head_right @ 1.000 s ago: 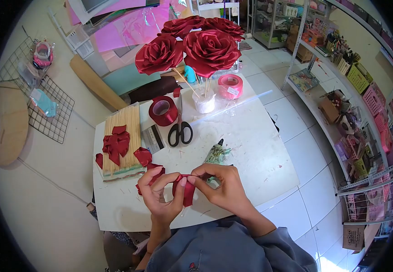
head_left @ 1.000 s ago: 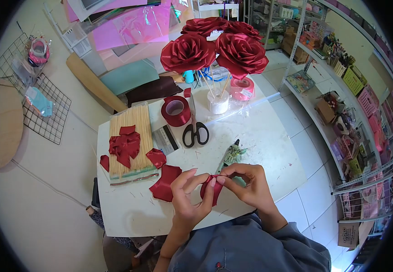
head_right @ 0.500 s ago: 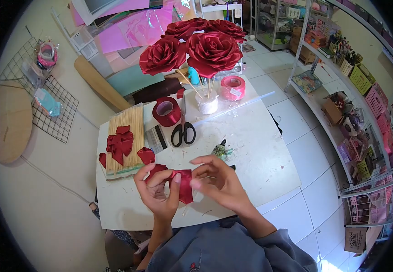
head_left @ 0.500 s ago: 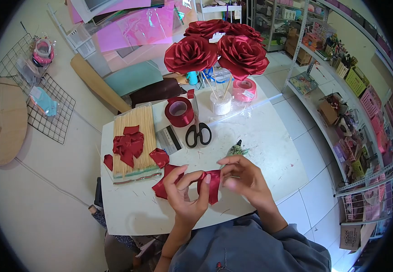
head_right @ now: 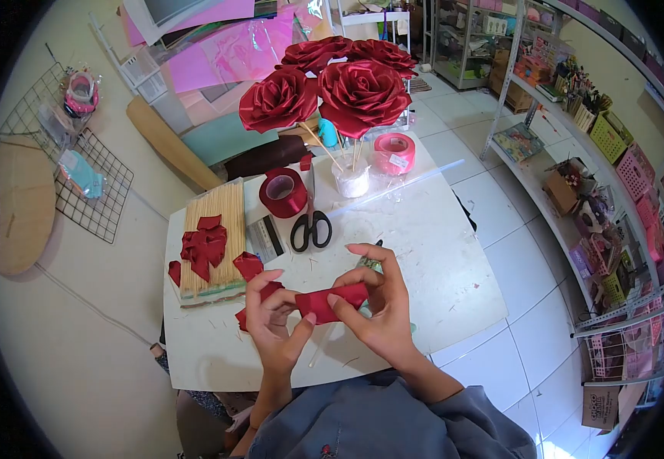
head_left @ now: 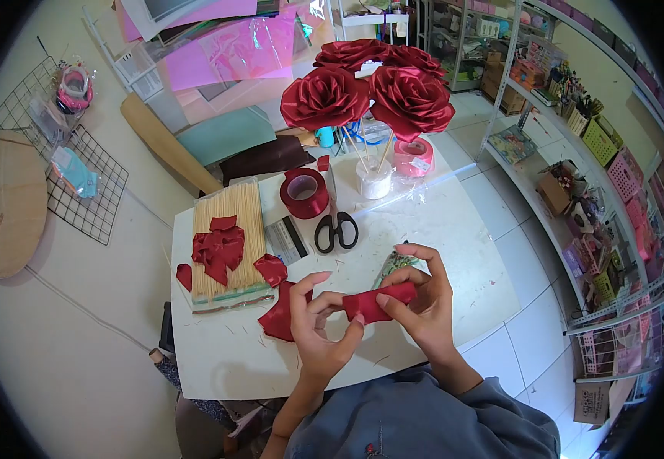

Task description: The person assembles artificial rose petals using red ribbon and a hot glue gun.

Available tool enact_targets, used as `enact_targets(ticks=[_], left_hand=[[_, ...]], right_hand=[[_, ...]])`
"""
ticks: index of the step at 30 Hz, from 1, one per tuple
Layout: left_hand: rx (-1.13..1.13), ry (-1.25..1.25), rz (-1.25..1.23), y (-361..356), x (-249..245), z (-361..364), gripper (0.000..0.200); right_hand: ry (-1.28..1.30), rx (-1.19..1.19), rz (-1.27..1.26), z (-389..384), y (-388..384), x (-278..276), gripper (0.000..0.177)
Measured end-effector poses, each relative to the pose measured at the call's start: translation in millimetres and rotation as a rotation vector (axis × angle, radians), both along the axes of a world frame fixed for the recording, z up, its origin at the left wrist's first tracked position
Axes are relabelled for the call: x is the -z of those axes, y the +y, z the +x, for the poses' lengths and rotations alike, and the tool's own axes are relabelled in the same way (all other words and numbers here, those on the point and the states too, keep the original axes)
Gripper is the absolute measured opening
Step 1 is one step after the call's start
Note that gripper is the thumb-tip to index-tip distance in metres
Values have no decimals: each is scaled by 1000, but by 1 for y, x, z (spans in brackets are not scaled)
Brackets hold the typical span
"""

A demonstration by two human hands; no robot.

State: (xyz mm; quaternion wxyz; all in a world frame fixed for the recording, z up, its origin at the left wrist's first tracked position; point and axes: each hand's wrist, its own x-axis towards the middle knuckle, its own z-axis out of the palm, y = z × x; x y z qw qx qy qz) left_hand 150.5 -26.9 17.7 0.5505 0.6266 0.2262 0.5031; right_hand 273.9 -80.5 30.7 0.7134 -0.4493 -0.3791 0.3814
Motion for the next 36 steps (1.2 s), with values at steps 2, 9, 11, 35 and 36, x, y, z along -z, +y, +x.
enact_targets(ticks=[2, 9, 11, 35, 36], left_hand=[[36, 4, -53, 2, -2, -1, 51], [3, 30, -125, -1, -5, -1, 35], [-11, 31, -116, 0, -7, -3, 35], [216, 38, -240, 2, -9, -9, 47], [217, 34, -270, 2, -9, -9, 46]], right_hand=[[-51, 18, 37, 1, 1, 0, 55], [-59, -17, 53, 5, 0, -3, 54], [-7, -42, 25, 8, -1, 0, 41], [-583, 5, 92, 19, 1, -4, 25], [-583, 4, 92, 20, 0, -5, 25]])
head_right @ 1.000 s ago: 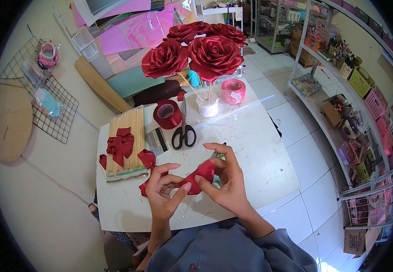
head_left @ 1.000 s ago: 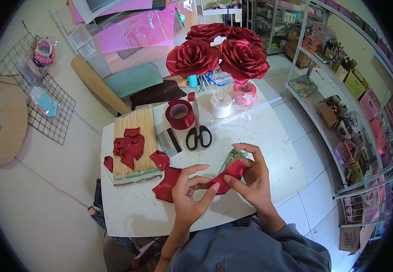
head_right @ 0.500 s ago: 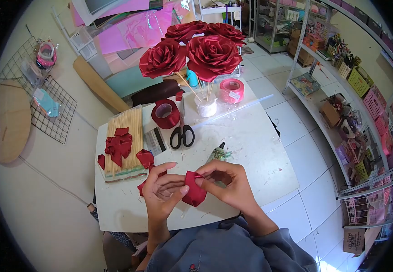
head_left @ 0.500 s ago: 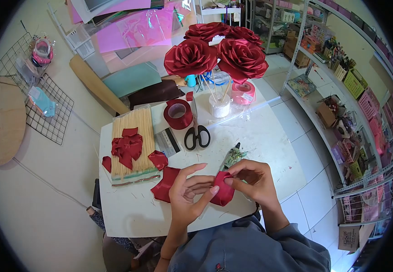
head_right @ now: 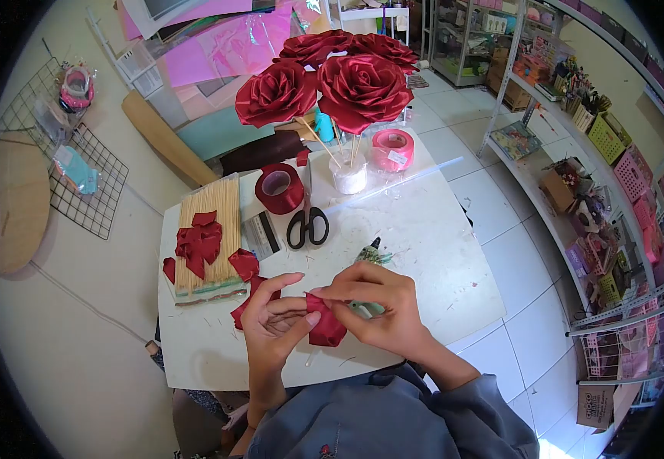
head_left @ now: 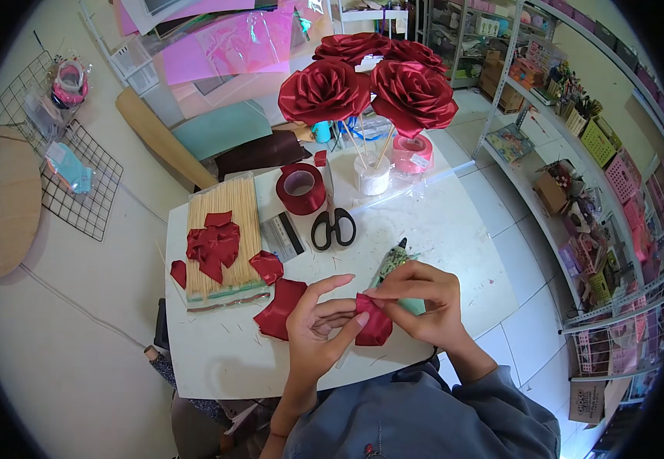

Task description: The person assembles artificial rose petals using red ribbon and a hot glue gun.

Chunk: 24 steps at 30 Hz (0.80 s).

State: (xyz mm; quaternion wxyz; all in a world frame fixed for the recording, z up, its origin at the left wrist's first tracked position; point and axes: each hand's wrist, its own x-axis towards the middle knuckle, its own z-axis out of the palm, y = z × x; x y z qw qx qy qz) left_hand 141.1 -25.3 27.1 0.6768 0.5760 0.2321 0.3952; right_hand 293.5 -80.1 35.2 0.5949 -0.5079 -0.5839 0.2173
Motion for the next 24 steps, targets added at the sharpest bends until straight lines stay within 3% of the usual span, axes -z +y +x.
enact_targets(ticks=[5, 16, 24], left_hand=[[12, -30, -36, 0, 0, -1, 46], [47, -75, -31, 0, -3, -1, 52], [-79, -186, -136, -1, -2, -2, 45]], right_hand=[[-285, -52, 184, 7, 2, -3, 26], [-498, -140, 273, 11, -1, -8, 31], [-634, -147, 333, 8, 0, -3, 37]])
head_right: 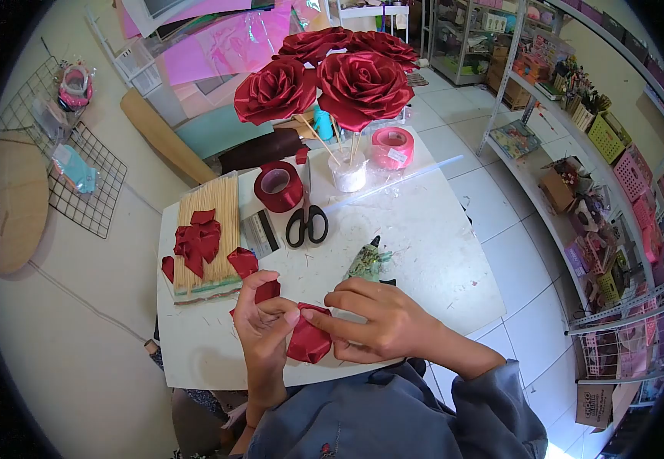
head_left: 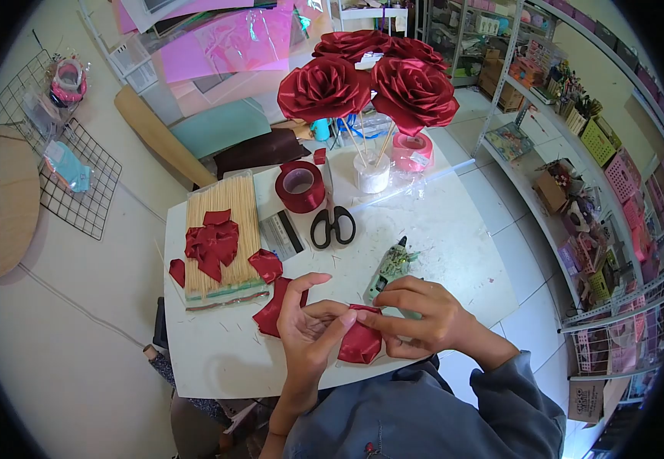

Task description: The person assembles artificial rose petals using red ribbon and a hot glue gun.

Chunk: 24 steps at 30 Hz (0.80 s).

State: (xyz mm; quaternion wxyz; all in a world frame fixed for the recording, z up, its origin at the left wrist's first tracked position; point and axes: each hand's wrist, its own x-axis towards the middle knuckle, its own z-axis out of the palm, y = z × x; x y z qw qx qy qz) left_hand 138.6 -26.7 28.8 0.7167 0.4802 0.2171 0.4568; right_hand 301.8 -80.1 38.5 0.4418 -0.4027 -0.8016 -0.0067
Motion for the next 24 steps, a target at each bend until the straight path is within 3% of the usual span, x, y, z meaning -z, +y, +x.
enact_targets(ticks=[12, 14, 15, 17, 18, 19, 21, 24], left_hand=[[-36, 15, -39, -3, -1, 4, 43], [-38, -7, -17, -4, -4, 4, 43], [-41, -32, 1, -4, -5, 5, 42], [-173, -9, 126, -8, -3, 6, 43], [-304, 17, 254, -9, -2, 6, 43], [-304, 19, 256, -10, 3, 6, 43], [-543, 147, 530, -11, 15, 5, 45], [-567, 115, 595, -10, 14, 6, 44]], right_hand=[[-19, -3, -12, 0, -3, 4, 33], [295, -175, -133, 4, -5, -6, 32], [292, -175, -132, 1, -7, -3, 32], [868, -173, -220, -14, -15, 7, 42], [931, -185, -335, -19, -18, 2, 54], [933, -187, -333, -24, -19, 4, 54], [991, -157, -516, -34, -17, 7, 58], [1046, -156, -551, -45, -11, 12, 55]])
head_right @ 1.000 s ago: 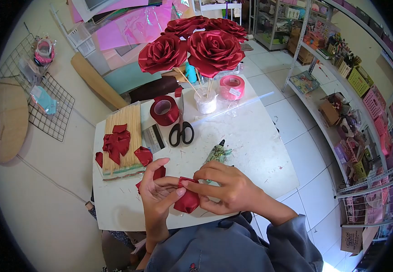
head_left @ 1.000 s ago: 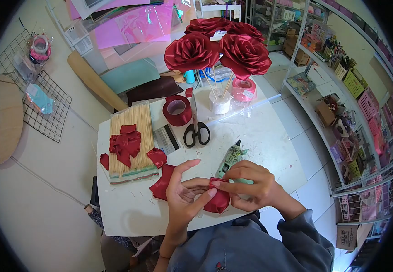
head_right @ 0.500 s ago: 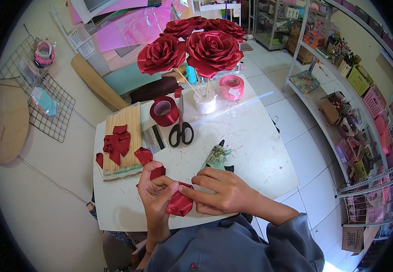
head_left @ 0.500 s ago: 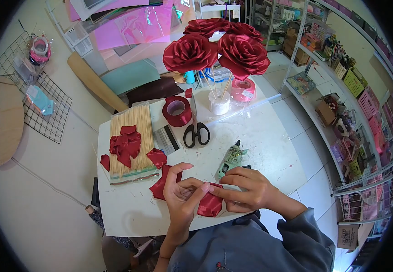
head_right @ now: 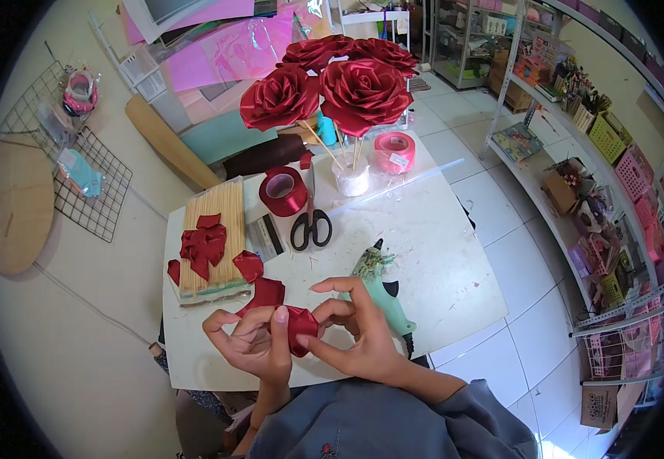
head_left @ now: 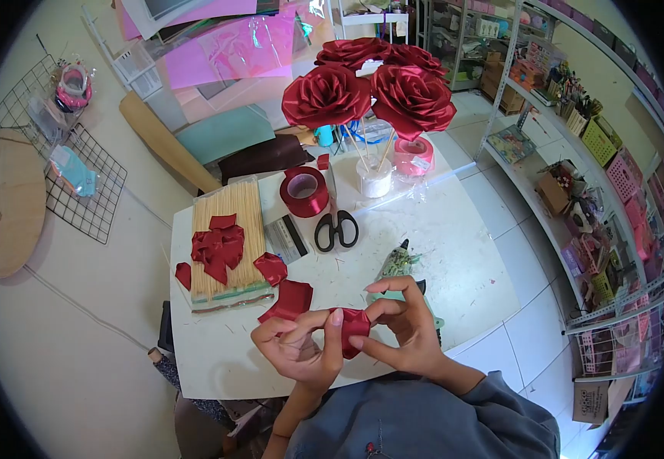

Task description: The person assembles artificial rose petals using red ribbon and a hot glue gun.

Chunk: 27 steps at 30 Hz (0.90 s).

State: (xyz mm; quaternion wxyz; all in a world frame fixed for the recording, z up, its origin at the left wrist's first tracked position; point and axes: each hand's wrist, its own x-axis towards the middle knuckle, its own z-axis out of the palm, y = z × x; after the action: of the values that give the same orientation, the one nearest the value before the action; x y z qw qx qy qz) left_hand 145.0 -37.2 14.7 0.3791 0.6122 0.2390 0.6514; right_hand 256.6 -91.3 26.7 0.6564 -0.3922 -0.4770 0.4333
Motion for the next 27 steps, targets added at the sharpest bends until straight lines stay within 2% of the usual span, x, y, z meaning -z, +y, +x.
enact_targets(ticks=[2, 4, 5, 7, 10, 16, 20, 23, 27], left_hand=[[-5, -4, 28, 0, -4, -2, 43], [144, -99, -239, -2, -14, -6, 45], [142, -100, -239, -2, -17, -8, 45], [302, -202, -409, 0, -20, -12, 50], [289, -63, -317, 1, -19, -11, 55], [181, -27, -243, 2, -5, -15, 54], [170, -73, -266, 3, -3, -13, 53], [203, -68, -376, 1, -13, -11, 54], [313, -72, -393, 2, -13, -14, 58]], right_hand=[[24, 3, -18, -2, 1, 0, 54], [64, -10, -21, -2, 2, -2, 52], [64, -12, -21, -2, 1, -2, 52], [78, -41, -30, 0, 1, -1, 52], [109, -69, -46, 0, 0, -2, 52], [131, -50, -47, -6, 2, 1, 51], [112, 12, -28, -7, 5, 5, 50], [113, 97, 7, -6, 7, 6, 49], [112, 146, 2, 0, 6, 2, 49]])
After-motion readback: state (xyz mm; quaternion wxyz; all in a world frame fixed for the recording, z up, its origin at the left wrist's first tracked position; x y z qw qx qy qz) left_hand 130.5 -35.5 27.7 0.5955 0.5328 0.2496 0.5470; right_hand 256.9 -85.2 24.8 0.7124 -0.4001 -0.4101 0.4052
